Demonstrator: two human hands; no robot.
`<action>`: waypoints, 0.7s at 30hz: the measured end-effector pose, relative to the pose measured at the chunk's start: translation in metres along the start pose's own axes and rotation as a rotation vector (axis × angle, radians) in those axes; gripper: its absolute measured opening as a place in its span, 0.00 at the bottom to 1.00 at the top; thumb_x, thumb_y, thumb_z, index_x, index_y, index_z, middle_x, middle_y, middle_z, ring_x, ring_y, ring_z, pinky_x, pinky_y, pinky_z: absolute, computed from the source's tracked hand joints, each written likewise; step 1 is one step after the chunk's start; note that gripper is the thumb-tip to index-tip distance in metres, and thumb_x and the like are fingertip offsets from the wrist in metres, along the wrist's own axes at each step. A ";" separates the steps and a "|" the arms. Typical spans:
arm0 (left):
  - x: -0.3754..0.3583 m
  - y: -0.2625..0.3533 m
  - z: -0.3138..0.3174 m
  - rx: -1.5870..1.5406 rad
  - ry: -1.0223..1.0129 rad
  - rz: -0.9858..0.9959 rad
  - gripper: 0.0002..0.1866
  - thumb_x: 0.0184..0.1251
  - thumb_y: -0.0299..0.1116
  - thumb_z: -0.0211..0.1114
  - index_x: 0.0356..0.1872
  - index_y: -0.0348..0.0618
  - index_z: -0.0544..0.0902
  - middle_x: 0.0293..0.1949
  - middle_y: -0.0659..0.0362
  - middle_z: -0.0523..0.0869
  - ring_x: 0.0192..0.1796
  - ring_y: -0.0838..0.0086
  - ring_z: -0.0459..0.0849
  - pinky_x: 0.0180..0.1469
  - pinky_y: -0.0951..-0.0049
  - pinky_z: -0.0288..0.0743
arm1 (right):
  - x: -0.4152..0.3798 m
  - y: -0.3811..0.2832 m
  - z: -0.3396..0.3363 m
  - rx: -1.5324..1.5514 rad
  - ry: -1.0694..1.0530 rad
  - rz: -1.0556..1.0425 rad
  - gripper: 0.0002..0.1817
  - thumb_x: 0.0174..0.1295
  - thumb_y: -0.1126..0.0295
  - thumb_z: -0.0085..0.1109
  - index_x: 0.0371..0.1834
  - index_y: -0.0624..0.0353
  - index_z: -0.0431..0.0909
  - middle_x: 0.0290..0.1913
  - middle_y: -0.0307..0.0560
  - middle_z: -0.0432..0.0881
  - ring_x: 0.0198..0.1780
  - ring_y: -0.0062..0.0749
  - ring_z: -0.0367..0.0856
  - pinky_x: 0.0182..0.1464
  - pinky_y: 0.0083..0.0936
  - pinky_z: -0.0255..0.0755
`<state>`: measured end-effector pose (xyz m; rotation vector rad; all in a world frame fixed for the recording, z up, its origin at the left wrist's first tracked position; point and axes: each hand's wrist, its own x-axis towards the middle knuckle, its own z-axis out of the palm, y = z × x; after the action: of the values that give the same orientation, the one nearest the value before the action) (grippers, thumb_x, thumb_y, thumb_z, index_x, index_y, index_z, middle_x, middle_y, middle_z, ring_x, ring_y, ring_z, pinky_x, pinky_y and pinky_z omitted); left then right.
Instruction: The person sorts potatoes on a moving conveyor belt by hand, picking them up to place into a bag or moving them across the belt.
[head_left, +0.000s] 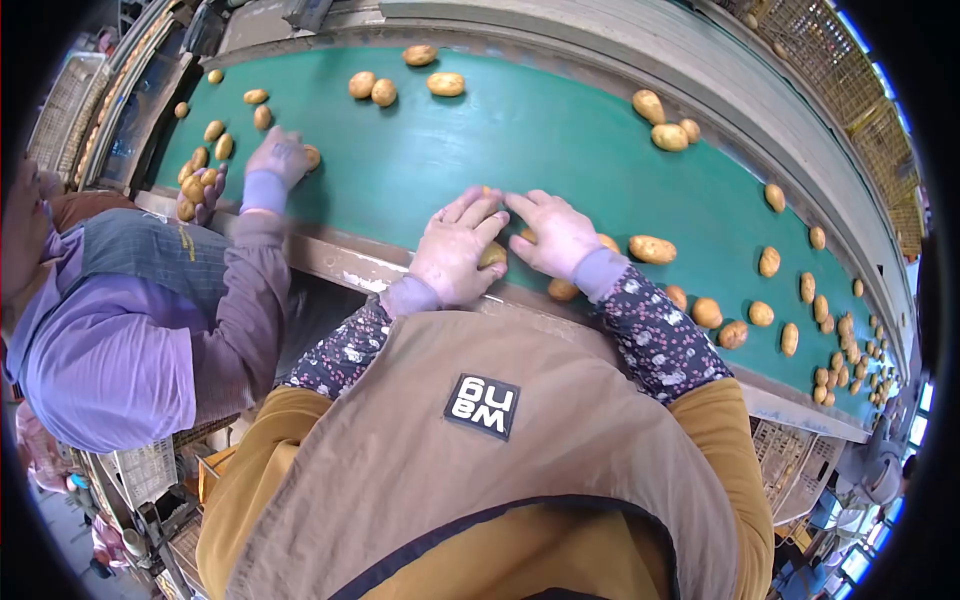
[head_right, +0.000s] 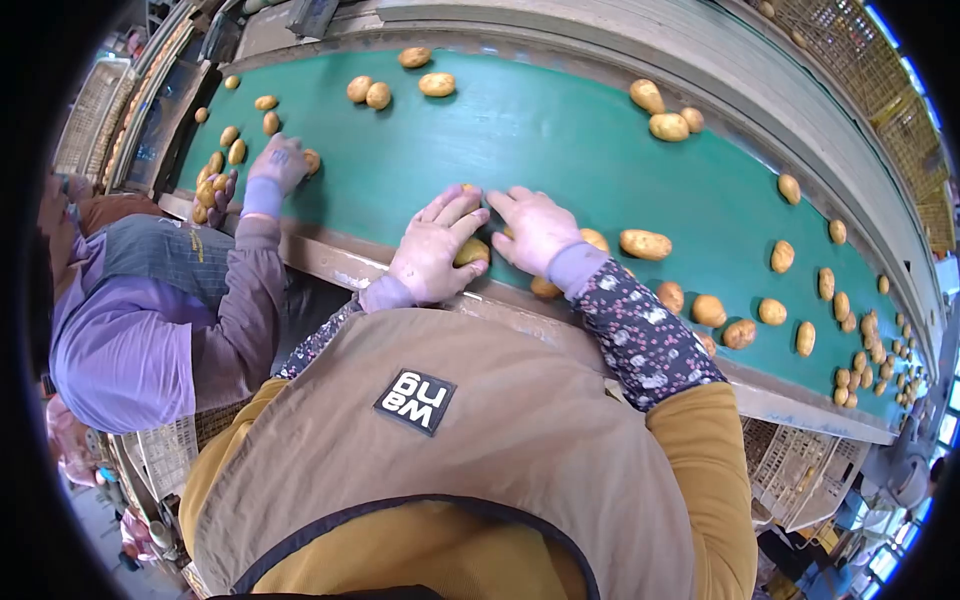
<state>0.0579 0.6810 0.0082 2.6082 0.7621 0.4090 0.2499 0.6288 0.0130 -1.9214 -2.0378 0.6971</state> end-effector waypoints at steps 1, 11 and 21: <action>0.004 -0.002 -0.006 0.028 -0.043 -0.027 0.35 0.50 0.33 0.73 0.64 0.49 0.74 0.66 0.52 0.73 0.70 0.52 0.69 0.69 0.52 0.64 | -0.008 0.006 -0.002 -0.009 0.006 -0.019 0.32 0.56 0.64 0.63 0.67 0.50 0.70 0.53 0.50 0.77 0.55 0.49 0.78 0.56 0.41 0.75; 0.105 -0.076 -0.025 0.499 0.198 -0.340 0.29 0.63 0.41 0.63 0.67 0.56 0.72 0.72 0.54 0.68 0.74 0.53 0.63 0.74 0.57 0.60 | -0.068 0.076 -0.041 1.231 0.280 0.432 0.14 0.64 0.76 0.55 0.52 0.65 0.78 0.42 0.42 0.81 0.39 0.23 0.78 0.46 0.18 0.74; 0.152 -0.150 -0.024 0.225 -0.222 -0.414 0.34 0.66 0.46 0.58 0.74 0.62 0.63 0.75 0.57 0.65 0.74 0.56 0.64 0.75 0.60 0.60 | -0.100 0.214 -0.085 0.270 0.800 0.760 0.25 0.56 0.75 0.62 0.60 0.61 0.78 0.50 0.46 0.83 0.52 0.29 0.81 0.55 0.23 0.74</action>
<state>0.1045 0.8896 -0.0125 2.5394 1.2916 -0.0906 0.4862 0.5478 -0.0081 -2.2654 -0.7022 0.2236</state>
